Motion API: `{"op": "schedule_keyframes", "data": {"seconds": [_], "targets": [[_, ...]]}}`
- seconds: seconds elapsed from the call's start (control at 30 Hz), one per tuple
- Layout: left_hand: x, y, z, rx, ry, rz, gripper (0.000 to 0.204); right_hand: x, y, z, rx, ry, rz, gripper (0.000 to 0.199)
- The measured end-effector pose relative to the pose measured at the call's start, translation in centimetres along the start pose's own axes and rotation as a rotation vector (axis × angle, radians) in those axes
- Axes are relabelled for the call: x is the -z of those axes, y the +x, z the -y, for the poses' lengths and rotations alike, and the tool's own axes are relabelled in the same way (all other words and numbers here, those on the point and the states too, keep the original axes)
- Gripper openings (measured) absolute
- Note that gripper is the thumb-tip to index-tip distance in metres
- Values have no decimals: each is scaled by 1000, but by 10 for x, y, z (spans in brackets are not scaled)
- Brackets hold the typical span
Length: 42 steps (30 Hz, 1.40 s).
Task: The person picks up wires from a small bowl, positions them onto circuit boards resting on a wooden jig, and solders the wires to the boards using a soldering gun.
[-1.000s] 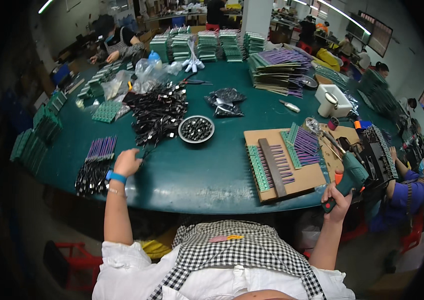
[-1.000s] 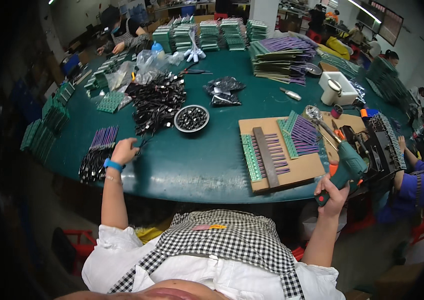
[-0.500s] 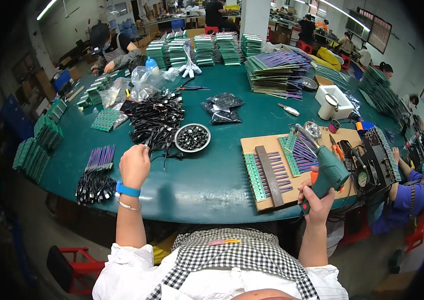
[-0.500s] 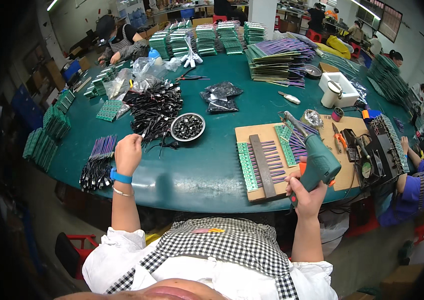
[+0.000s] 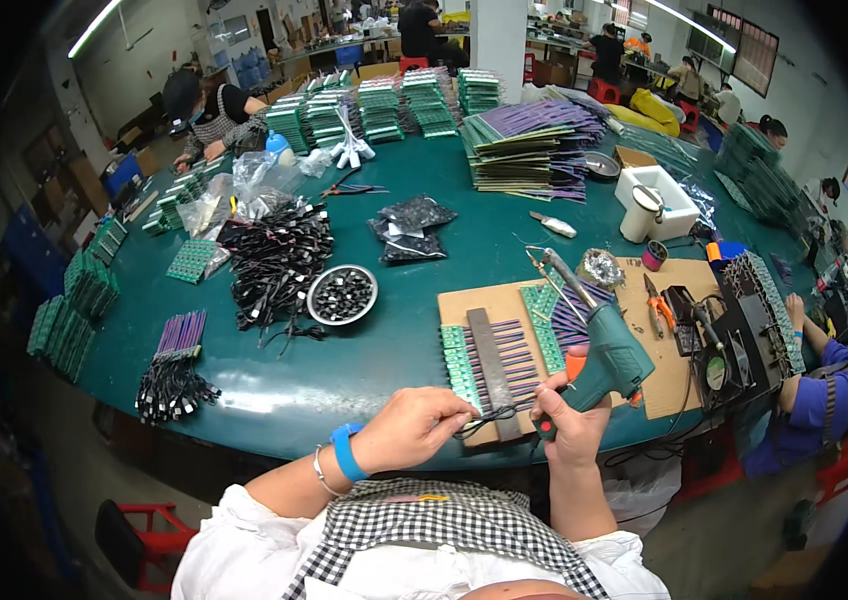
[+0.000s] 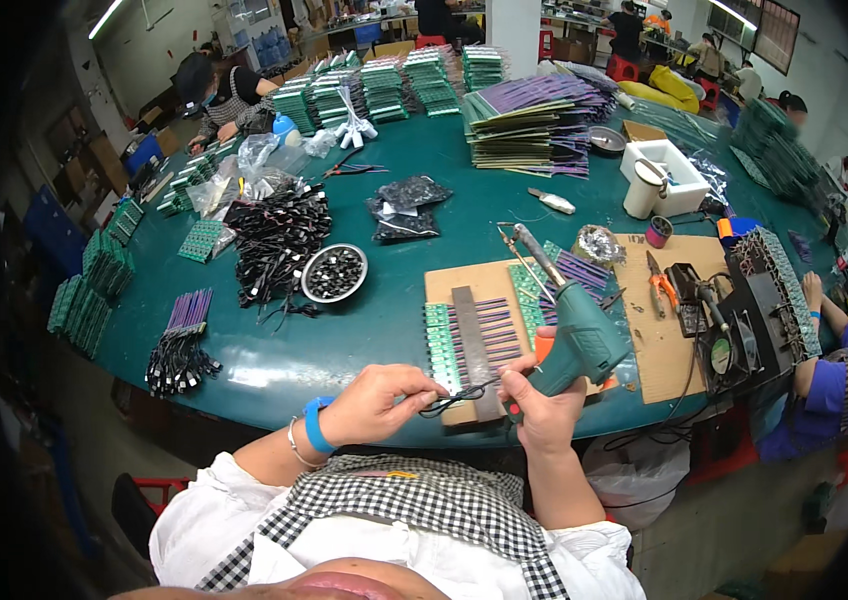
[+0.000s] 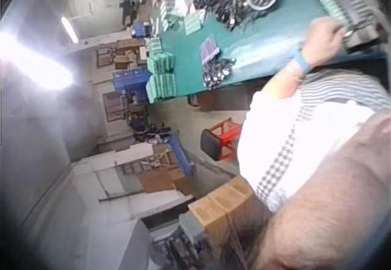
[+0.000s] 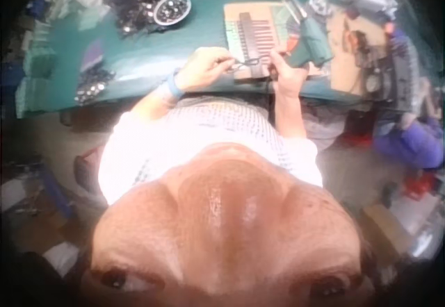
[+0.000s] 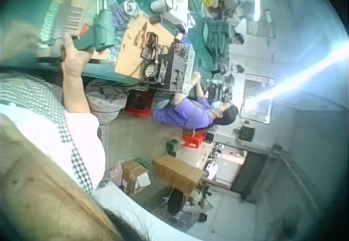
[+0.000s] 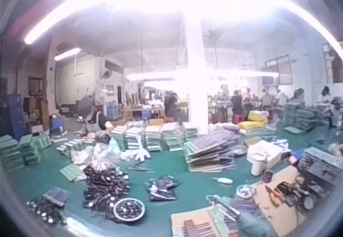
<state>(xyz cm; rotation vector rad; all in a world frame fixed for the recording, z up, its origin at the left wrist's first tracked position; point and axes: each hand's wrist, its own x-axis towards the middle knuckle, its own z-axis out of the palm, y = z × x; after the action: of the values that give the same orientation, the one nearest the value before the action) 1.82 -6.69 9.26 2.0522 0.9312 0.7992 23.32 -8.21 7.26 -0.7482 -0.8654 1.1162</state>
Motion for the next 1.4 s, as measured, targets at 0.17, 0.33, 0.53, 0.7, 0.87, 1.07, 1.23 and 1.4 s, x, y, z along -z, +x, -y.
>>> {"op": "schedule_keyframes", "data": {"seconds": [0.17, 0.33, 0.53, 0.7, 0.87, 1.07, 1.23, 1.4], "targets": [[-28, 44, -21, -155, 93, -30, 54, 7, 11, -6, -93, 49, 176, 49], [-32, 70, -27, 199, -119, 82, 26, 28, 35, 3, 40, -165, 135, 49], [-34, 76, -19, 146, -117, -30, 10, 33, 51, 4, 2, -226, 167, 59], [-34, 81, -13, -6, -5, -225, 5, 27, 48, -2, -3, -276, 130, 57], [-32, 74, -10, -79, 134, -229, 6, 22, 44, -4, -95, -275, 143, 54], [-19, 82, -18, 39, -209, -106, 7, 13, 60, 9, -280, 25, 88, 55], [-17, 87, -4, 293, -490, -262, 7, 10, 82, 11, -162, -127, 125, 51], [-1, 95, 3, 361, -539, -262, 8, 23, 91, 14, -184, -150, 128, 50]]}}
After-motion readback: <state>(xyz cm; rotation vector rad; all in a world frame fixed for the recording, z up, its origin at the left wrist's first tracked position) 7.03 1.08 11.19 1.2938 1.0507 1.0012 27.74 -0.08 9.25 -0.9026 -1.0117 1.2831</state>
